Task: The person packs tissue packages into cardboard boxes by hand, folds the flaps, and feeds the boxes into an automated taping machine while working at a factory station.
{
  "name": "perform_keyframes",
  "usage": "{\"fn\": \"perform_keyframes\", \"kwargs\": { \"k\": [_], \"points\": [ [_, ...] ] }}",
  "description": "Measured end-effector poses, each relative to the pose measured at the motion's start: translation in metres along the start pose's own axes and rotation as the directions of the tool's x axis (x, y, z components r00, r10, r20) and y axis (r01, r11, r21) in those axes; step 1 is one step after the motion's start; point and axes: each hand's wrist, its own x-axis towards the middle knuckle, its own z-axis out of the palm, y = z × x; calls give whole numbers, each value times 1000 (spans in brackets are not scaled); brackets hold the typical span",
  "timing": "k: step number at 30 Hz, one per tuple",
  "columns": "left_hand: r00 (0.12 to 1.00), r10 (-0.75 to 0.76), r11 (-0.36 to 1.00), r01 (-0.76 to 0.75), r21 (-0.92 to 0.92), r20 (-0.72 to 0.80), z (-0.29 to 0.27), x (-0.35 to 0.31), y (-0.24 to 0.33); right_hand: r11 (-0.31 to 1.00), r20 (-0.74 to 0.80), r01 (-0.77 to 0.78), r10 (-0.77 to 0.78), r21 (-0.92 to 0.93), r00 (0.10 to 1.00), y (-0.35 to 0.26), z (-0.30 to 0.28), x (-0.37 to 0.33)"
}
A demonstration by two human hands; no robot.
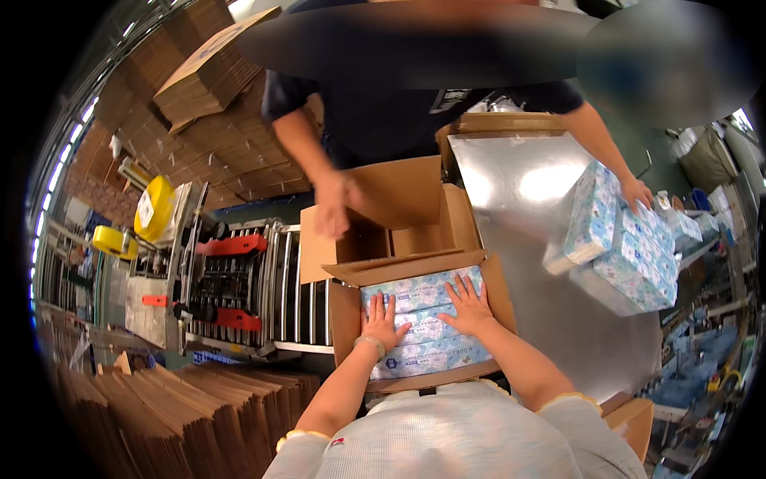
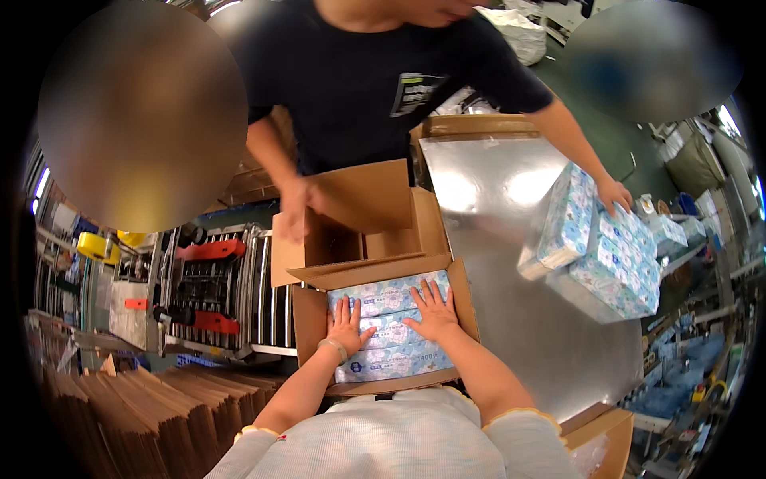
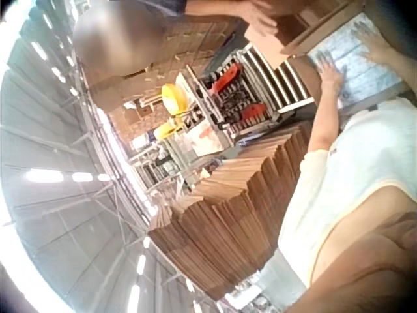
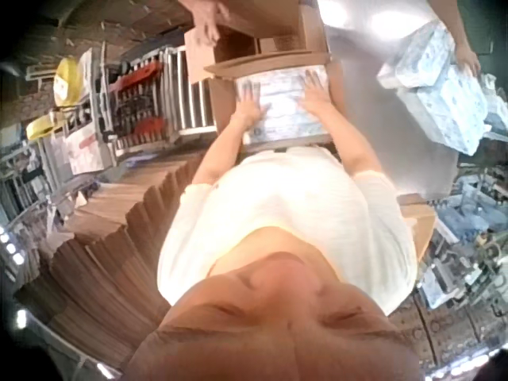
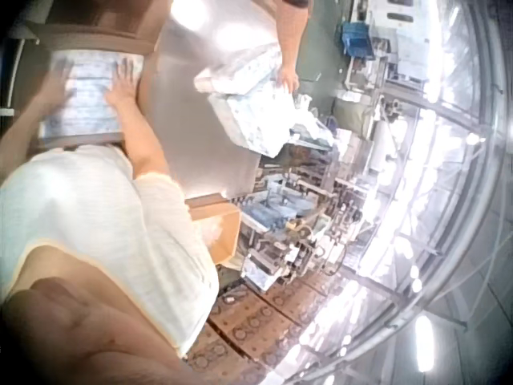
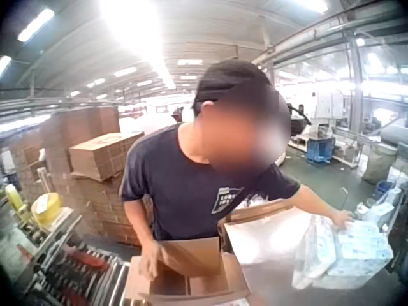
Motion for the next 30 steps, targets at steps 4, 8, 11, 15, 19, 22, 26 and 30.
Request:
{"fn": "perform_keyframes", "kwargs": {
  "k": [4, 8, 11, 15, 19, 22, 26, 30],
  "points": [
    [1000, 21, 1000, -21, -9, -1, -12, 11, 0, 984, 30, 51, -57, 168, 998, 12, -16, 13],
    [959, 86, 949, -162, -269, -271, -50, -35, -12, 873, -412, 274, -94, 403, 906, 25, -69, -34],
    [761, -124, 977, -19, -213, -637, -98, -108, -8, 906, -708, 99, 249, 411, 661, 23, -82, -89],
    [894, -418, 798, 275, -537, -163, -89, -108, -42, 610, -105, -307, 545, 731, 832, 43, -37, -94],
    [954, -301, 848, 265, -460, -4, -85, -94, -88, 666, 1, -404, 518, 627, 855, 9, -40, -74],
    [957, -246, 881, 153, -448, -155, -78, -100, -160, 658, -33, -334, 479, 674, 877, -29, -20, -65],
    [942, -334, 859, 294, -420, -21, -132, -126, -248, 300, -19, -147, 488, 943, 873, -111, 48, -40],
    [977, -205, 866, 206, -456, 51, -133, -144, -300, 524, -310, 139, 253, 840, 916, -264, 19, -8]
  ]
}}
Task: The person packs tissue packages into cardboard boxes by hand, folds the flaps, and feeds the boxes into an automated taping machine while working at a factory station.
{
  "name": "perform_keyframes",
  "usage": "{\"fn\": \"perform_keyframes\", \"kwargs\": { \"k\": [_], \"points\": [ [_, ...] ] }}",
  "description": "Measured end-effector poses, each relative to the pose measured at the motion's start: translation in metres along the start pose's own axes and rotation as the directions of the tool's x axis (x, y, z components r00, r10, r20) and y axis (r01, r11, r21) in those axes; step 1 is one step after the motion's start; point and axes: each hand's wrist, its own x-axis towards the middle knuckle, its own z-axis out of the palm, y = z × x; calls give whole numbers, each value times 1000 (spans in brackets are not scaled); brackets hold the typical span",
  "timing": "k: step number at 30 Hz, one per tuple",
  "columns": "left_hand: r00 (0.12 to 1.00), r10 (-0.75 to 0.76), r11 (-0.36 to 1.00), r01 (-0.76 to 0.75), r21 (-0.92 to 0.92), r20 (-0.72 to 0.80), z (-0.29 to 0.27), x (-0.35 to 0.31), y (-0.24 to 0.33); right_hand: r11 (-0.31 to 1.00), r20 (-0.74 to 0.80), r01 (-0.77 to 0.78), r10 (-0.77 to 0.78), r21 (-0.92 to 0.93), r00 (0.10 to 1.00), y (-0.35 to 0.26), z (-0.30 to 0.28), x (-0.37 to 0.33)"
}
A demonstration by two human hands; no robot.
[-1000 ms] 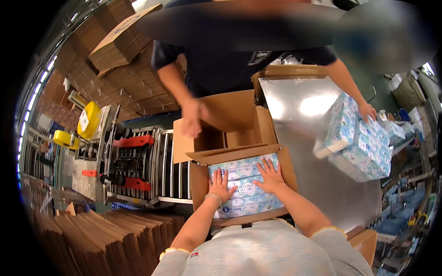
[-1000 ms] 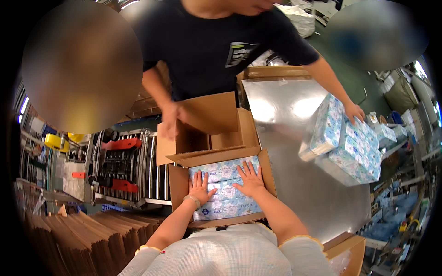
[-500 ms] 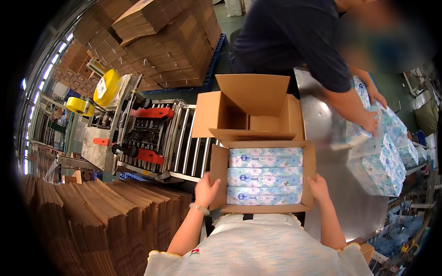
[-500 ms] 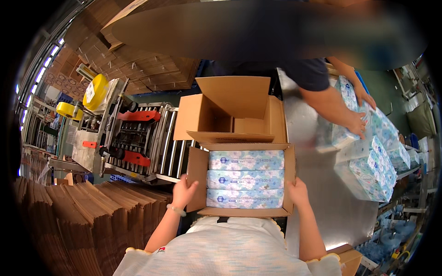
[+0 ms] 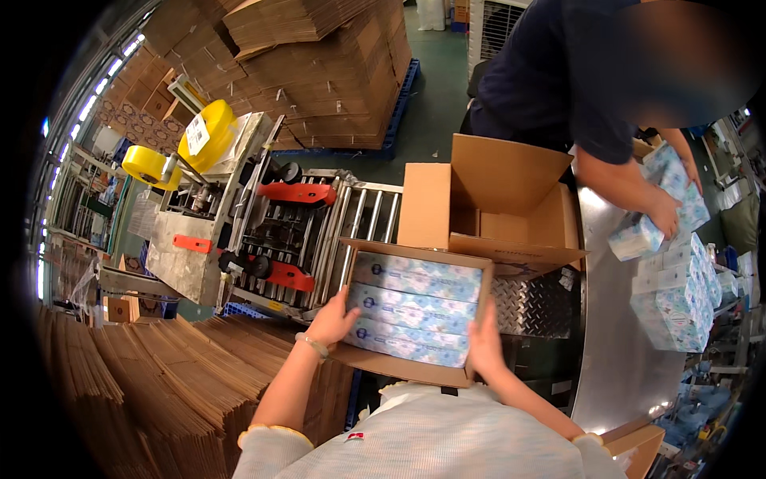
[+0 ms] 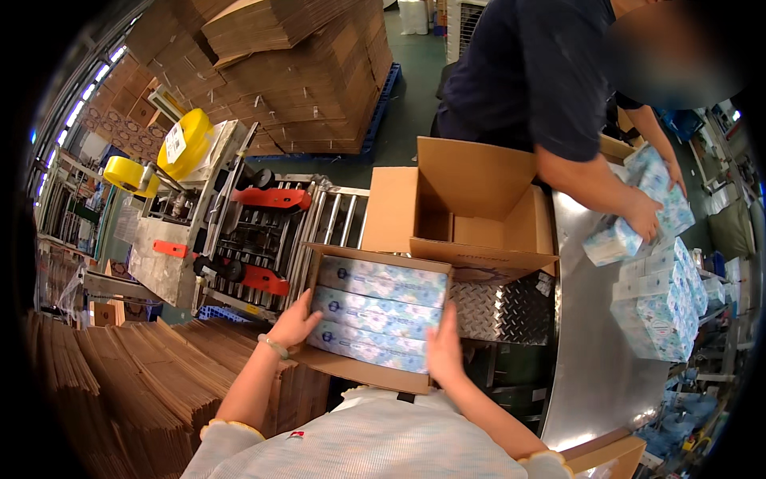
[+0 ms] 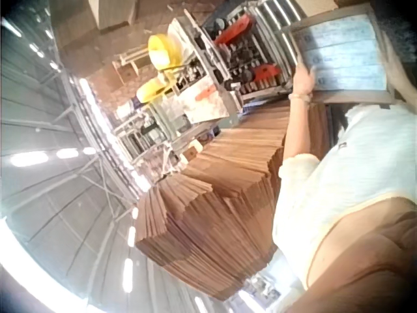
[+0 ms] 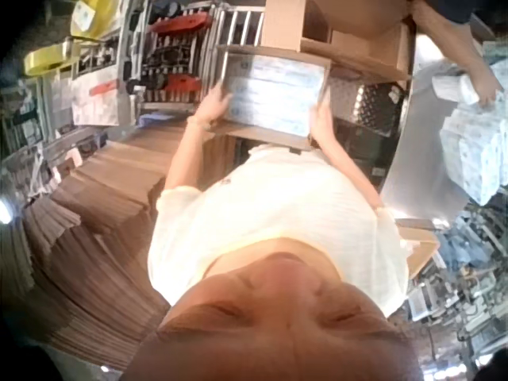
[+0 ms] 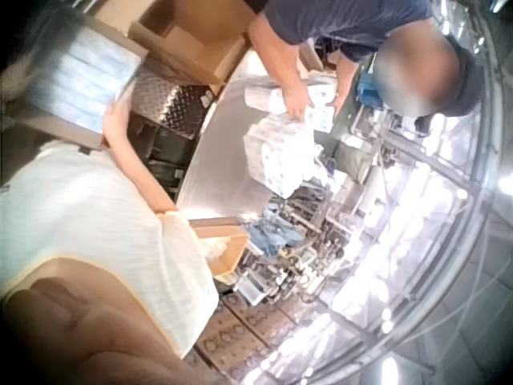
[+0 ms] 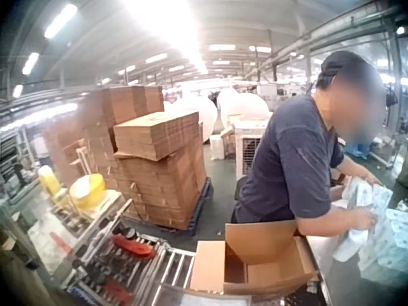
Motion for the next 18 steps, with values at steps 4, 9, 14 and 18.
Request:
{"fn": "perform_keyframes", "kwargs": {
  "k": [4, 9, 14, 18],
  "points": [
    [836, 62, 997, -73, -2, 545, -12, -23, 5, 760, 540, 375, -38, -530, 841, -11, 60, 27],
    [723, 238, 957, -289, -29, 648, -20, 20, 23, 815, 724, 349, 121, -463, 679, 1, 65, 74],
    [882, 425, 726, -198, 659, -203, 37, 58, 31, 626, 462, 406, -82, -665, 883, 10, 34, 76],
    [700, 630, 677, -281, 680, -337, 2, 81, 110, 810, 181, 254, -185, -529, 966, 55, 43, 54]
  ]
}}
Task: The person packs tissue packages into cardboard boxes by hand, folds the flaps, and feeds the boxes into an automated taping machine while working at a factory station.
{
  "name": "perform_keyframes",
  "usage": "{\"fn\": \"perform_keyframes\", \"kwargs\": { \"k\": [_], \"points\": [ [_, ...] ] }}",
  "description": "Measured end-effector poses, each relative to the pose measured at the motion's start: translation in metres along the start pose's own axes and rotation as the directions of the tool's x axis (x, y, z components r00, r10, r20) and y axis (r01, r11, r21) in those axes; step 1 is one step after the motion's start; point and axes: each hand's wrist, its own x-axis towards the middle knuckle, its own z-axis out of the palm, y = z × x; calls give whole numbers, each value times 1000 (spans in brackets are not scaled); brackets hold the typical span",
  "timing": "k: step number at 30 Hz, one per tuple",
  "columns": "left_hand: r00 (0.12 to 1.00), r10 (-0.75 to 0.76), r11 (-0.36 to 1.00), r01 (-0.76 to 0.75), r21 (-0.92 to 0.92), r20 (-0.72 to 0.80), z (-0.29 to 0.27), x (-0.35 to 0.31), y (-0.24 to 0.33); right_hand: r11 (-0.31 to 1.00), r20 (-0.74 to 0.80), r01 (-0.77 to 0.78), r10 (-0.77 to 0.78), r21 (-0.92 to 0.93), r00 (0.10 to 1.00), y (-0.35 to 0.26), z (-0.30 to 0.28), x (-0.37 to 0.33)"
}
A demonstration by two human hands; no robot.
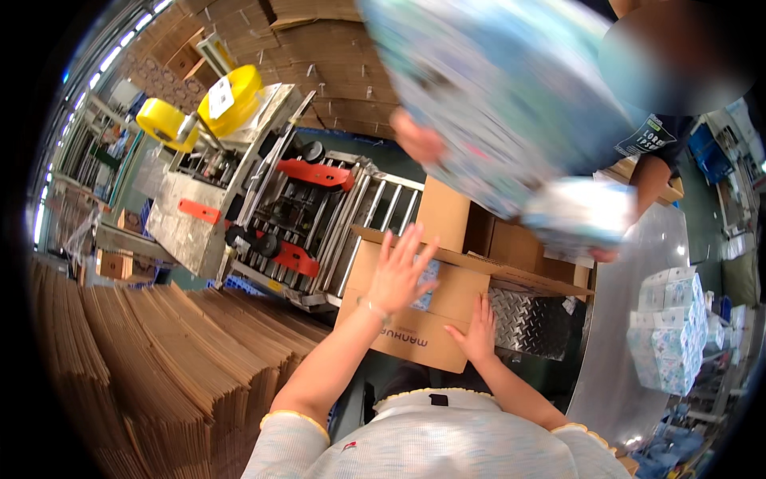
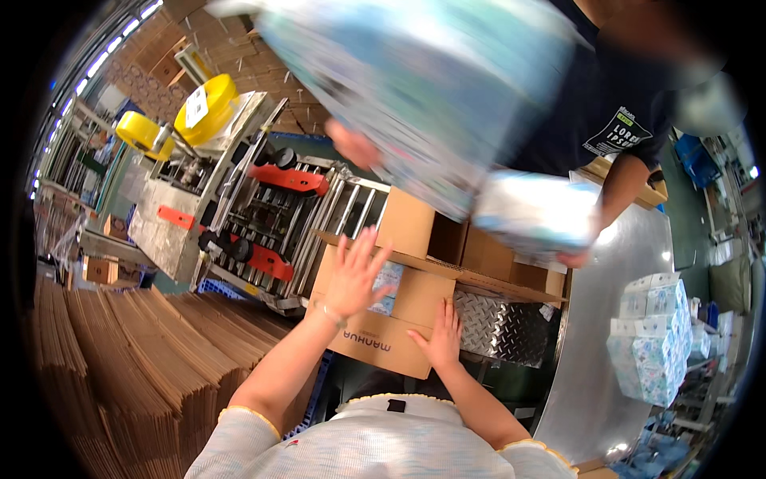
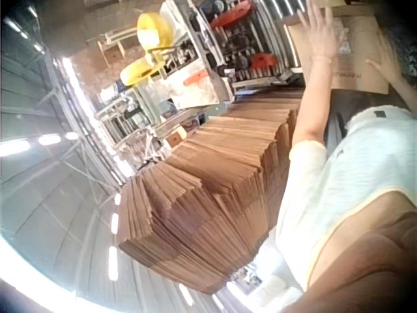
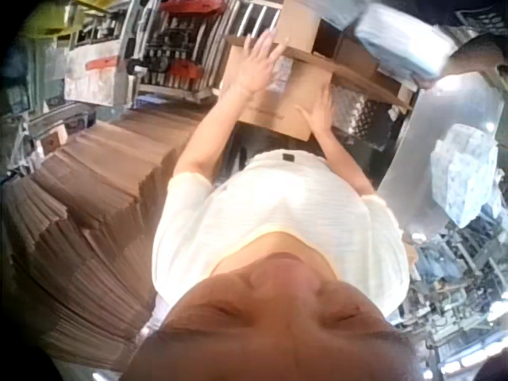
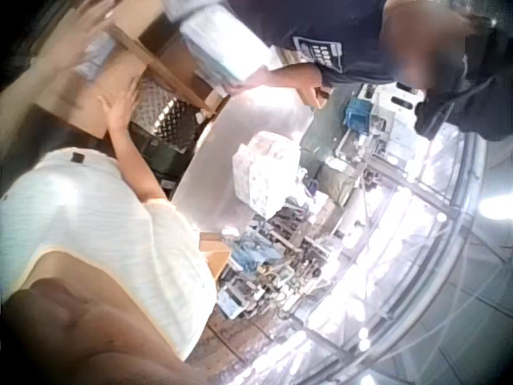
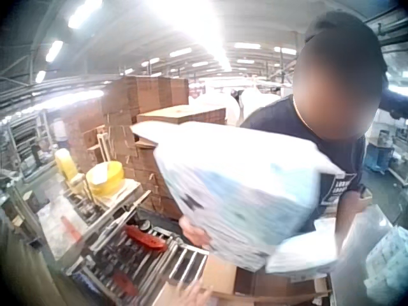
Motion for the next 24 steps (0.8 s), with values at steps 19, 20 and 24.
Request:
{"fn": "perform_keyframes", "kwargs": {
  "k": [19, 20, 24],
  "points": [
    [925, -220, 954, 271, -131, 311, 83, -120, -73, -85, 878, -877, -29, 474, 477, -38, 67, 5],
    [928, -208, 965, 246, -89, 309, 80, -115, -91, -100, 872, -869, -26, 484, 489, -47, 75, 14],
    [920, -301, 942, 327, -70, 251, 88, -96, -156, -71, 801, -798, 86, 598, 593, -110, 92, 72]
  ]
}}
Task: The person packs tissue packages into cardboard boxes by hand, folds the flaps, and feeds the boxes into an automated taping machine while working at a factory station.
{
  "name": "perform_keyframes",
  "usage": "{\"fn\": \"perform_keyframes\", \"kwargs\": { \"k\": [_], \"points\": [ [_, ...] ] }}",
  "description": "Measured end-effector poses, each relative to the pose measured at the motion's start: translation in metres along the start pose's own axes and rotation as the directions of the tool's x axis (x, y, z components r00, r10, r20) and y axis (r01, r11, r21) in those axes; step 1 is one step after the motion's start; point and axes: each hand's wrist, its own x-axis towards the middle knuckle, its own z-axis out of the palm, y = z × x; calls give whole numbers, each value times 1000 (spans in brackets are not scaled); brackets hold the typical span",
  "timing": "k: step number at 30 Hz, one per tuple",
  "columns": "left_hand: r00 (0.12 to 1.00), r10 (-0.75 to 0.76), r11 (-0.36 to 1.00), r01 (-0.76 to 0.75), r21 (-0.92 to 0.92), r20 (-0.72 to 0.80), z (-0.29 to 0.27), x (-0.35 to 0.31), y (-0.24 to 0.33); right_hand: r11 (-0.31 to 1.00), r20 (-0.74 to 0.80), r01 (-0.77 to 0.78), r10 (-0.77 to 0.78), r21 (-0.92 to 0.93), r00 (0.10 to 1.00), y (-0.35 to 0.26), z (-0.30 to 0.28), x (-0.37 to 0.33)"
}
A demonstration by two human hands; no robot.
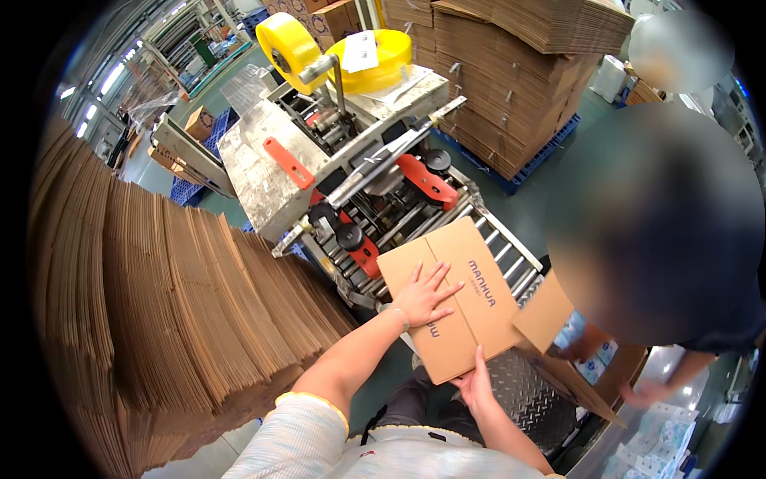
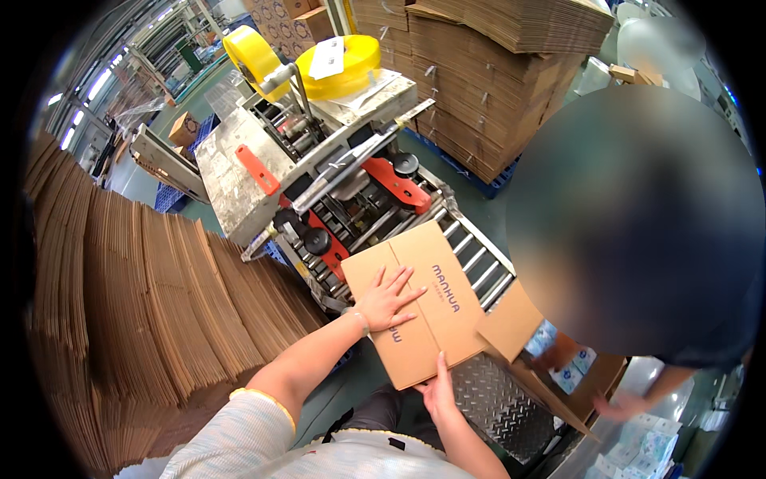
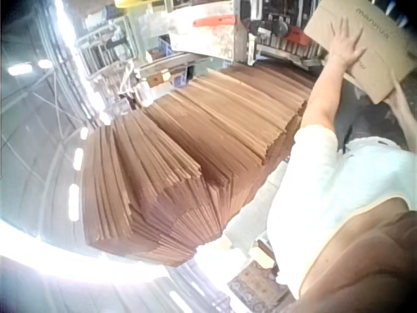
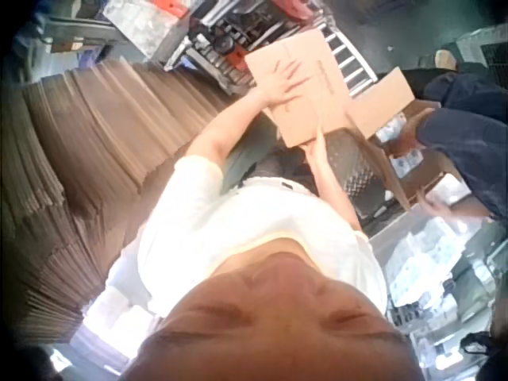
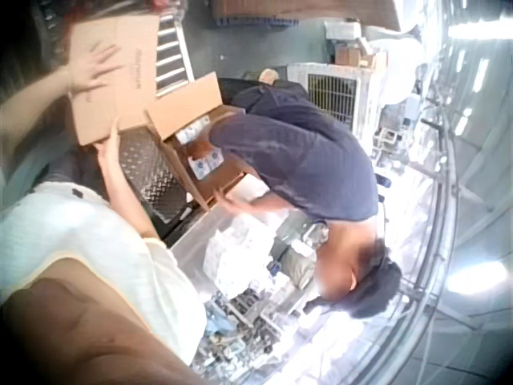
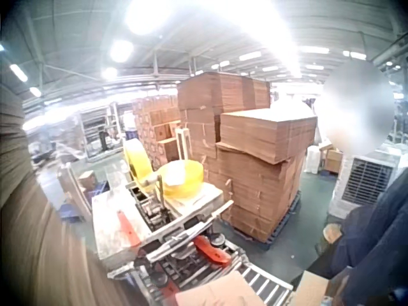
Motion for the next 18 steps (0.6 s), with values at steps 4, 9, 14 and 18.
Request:
{"fn": "perform_keyframes", "kwargs": {
  "k": [4, 9, 14, 18],
  "points": [
    [989, -123, 992, 120, -47, -76, 7, 42, -47, 871, -256, 428, -482, -240, 838, -29, 52, 86],
    [958, -241, 969, 230, -86, -155, 6, 71, -109, 814, -314, 506, -578, -285, 753, -58, 106, 167],
    [922, -331, 936, 348, 54, -203, -10, 73, -128, 778, -260, 553, -624, -299, 737, -55, 156, 201],
    [878, -352, 936, 322, -145, -325, -40, 29, -66, 756, -140, 522, -611, -396, 779, -64, 180, 224]
  ]
}}
